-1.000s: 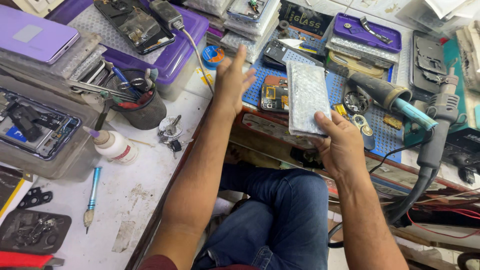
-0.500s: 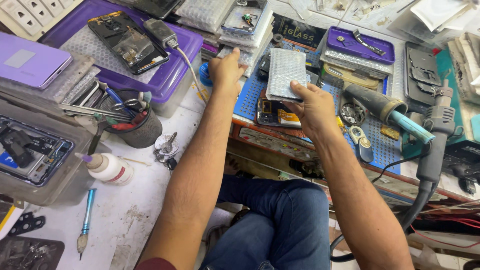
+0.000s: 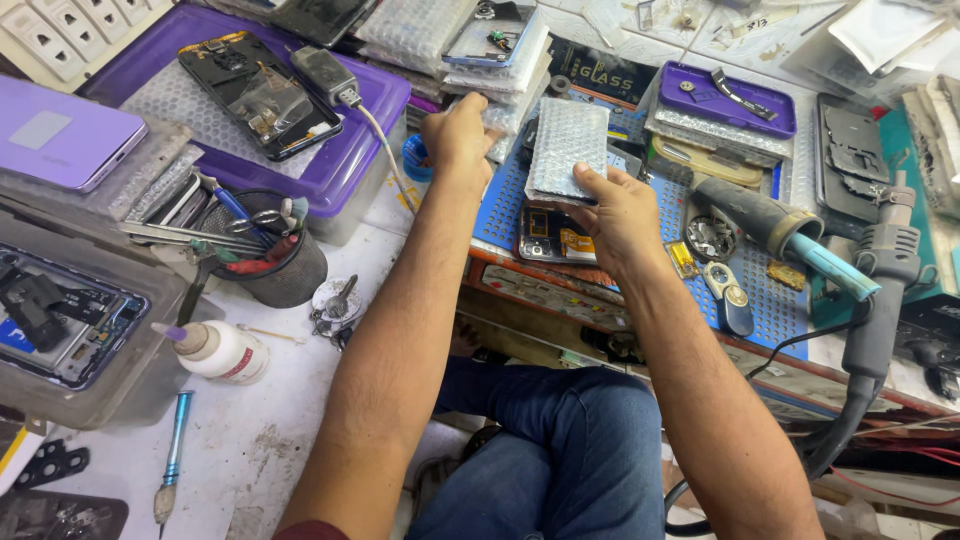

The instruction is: The person uses a precision screwdriver to remove screws from a disassembled mobile phone on a blue anti-static mat. They then unwrap a second mobile phone from bubble wrap, place it on the mat, and continue working on the first phone.

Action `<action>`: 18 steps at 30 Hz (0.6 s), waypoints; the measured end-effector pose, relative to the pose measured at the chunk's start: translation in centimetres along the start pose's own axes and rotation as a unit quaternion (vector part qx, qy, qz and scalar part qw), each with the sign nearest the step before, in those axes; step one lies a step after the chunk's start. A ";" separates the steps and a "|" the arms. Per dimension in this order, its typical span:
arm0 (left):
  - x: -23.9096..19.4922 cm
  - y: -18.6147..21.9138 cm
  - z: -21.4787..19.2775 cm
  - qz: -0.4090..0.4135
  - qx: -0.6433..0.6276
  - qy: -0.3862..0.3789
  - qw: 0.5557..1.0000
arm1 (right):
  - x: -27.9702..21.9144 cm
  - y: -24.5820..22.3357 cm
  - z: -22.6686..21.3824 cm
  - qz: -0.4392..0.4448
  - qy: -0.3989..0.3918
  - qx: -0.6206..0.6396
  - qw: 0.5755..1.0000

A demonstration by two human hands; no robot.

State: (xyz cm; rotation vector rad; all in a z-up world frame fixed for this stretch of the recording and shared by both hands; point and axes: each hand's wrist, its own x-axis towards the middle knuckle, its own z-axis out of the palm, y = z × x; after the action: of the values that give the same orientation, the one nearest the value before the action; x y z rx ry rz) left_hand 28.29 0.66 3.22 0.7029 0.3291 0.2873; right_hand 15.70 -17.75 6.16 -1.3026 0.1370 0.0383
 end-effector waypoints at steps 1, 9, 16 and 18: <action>0.0 0.1 -0.1 -0.001 0.008 -0.001 1.000 | 0.1 0.1 0.0 0.003 0.004 0.000 1.000; 0.6 1.7 0.9 0.002 0.033 -0.024 0.999 | 2.9 0.9 2.0 -0.020 -0.037 0.019 0.999; 0.6 2.0 1.2 0.015 0.018 -0.041 0.999 | 10.0 2.5 6.1 -0.052 -0.040 -0.007 0.998; 0.4 1.7 1.0 0.011 0.011 -0.050 0.999 | 12.6 2.7 7.0 -0.062 -0.034 -0.037 0.997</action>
State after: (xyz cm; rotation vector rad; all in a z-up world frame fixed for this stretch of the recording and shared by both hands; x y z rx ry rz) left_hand 28.81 1.48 5.02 0.7396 0.2305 0.2682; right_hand 28.45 -10.87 3.86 -1.3797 -0.0032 -0.0174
